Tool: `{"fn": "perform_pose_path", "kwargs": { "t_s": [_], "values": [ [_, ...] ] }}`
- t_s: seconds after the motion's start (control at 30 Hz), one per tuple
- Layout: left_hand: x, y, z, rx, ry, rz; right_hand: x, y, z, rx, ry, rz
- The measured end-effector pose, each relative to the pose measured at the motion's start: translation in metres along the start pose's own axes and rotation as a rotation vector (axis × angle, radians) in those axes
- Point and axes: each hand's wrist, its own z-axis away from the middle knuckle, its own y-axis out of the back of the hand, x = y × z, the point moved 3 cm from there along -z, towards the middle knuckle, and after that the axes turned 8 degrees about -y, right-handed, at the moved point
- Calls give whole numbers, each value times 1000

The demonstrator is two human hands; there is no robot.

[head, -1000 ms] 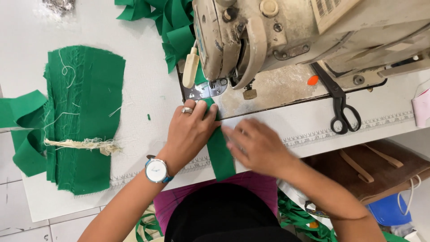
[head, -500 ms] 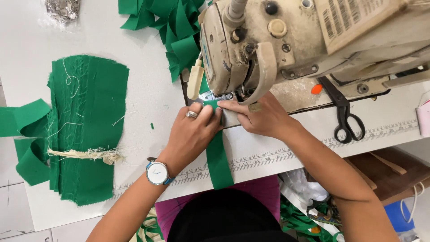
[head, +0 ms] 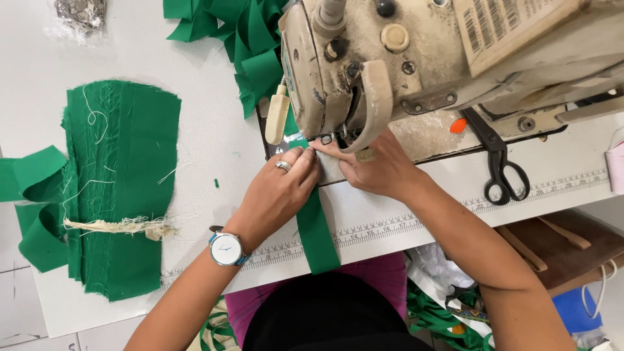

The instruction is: Sewing green fabric strips using an industrial sewing machine on a factory floor.

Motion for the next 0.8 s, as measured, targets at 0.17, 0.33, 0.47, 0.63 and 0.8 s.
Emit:
{"fn": "perform_pose_path", "kwargs": {
  "t_s": [0.17, 0.33, 0.47, 0.63, 0.8],
  "values": [
    [-3, 3, -4, -9, 44, 44, 55, -36, 20, -27, -207, -119],
    [-8, -4, -2, -1, 72, 71, 81, -42, 27, -77, -236, -22],
    [-12, -6, -1, -1, 91, 88, 73, -37, 23, -68, -234, -42],
    [-14, -15, 3, -12, 101, 80, 60, -28, 18, -28, -213, -82],
    [-11, -32, 11, 14, 107, 46, 58, -30, 23, 46, -188, -184]
  ]
}}
